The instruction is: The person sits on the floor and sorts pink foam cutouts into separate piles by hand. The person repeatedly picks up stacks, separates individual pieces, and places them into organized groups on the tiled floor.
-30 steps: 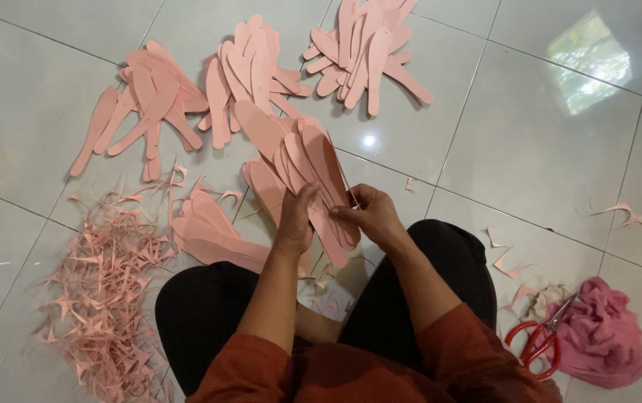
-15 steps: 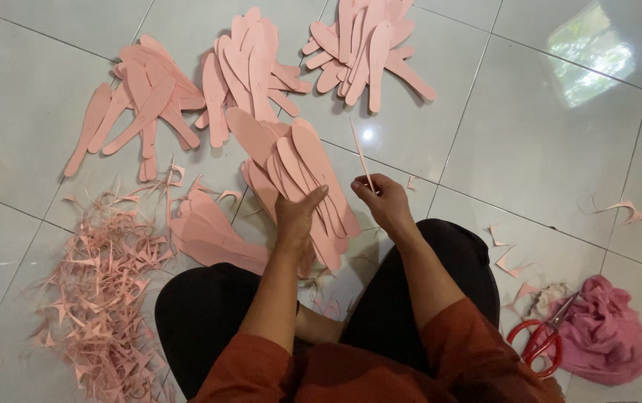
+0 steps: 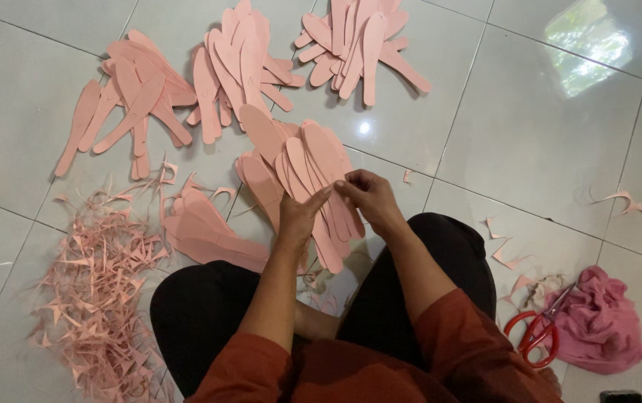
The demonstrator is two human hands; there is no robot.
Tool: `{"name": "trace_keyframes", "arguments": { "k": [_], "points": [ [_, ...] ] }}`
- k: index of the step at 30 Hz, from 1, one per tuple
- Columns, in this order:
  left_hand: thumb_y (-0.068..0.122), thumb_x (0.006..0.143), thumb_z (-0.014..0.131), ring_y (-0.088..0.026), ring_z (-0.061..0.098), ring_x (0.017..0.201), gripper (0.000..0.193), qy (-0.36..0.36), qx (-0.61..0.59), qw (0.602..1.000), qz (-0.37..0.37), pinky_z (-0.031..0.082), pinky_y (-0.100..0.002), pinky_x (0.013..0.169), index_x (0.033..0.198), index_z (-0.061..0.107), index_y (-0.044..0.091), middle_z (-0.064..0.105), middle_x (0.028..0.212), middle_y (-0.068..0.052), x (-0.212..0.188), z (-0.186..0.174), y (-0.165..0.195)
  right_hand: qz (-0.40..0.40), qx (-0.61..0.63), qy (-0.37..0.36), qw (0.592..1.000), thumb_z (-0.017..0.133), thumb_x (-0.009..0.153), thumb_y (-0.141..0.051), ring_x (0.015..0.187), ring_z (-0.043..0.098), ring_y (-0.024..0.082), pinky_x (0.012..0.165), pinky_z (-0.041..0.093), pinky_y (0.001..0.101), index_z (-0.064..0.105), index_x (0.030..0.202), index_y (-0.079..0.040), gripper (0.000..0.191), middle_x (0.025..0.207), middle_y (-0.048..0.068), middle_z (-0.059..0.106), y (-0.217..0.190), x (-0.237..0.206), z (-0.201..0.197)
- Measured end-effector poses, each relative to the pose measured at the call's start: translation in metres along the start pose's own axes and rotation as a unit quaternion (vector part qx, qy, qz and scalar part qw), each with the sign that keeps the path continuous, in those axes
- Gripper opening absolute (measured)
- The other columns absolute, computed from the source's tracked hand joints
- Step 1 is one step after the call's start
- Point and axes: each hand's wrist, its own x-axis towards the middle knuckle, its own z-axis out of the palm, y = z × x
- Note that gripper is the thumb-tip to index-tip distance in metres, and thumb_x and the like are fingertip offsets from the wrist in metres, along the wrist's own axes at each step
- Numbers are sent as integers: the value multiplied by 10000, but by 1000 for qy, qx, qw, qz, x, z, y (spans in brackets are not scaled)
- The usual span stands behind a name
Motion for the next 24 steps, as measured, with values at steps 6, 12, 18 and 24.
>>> {"name": "trace_keyframes", "arguments": {
  "k": [6,12,18,24],
  "points": [
    [62,855,769,-198,704,1064,494,25,-21,999,21,574,-311,912,1305,576,-1,712,1190,-118,3,-4,-4,13,68,67,995,675,961,-198,763,693,147,701,588,290,613,1121,30,286,937,102,702,-6,0,-14],
    [41,866,763,-201,698,1059,486,43,-13,998,32,560,-311,916,1311,577,-13,708,1199,-126,10,-7,-15,17,40,121,992,598,928,-132,754,673,161,671,571,302,584,1231,42,350,994,91,694,-11,4,-24],
    [48,856,772,-202,696,1046,498,45,-48,998,18,566,-321,904,1309,579,-28,707,1192,-119,7,-9,-16,-1,16,131,991,622,946,-163,810,678,151,740,581,294,613,1275,63,399,1008,97,691,-8,18,-52],
    [77,854,780,-181,684,1045,513,59,22,998,14,544,-298,891,1319,576,4,709,1193,-102,-5,4,-6,-225,-332,267,876,809,935,-223,934,630,223,789,543,363,611,1338,67,535,1127,152,659,-1,20,-51]
  ]
}}
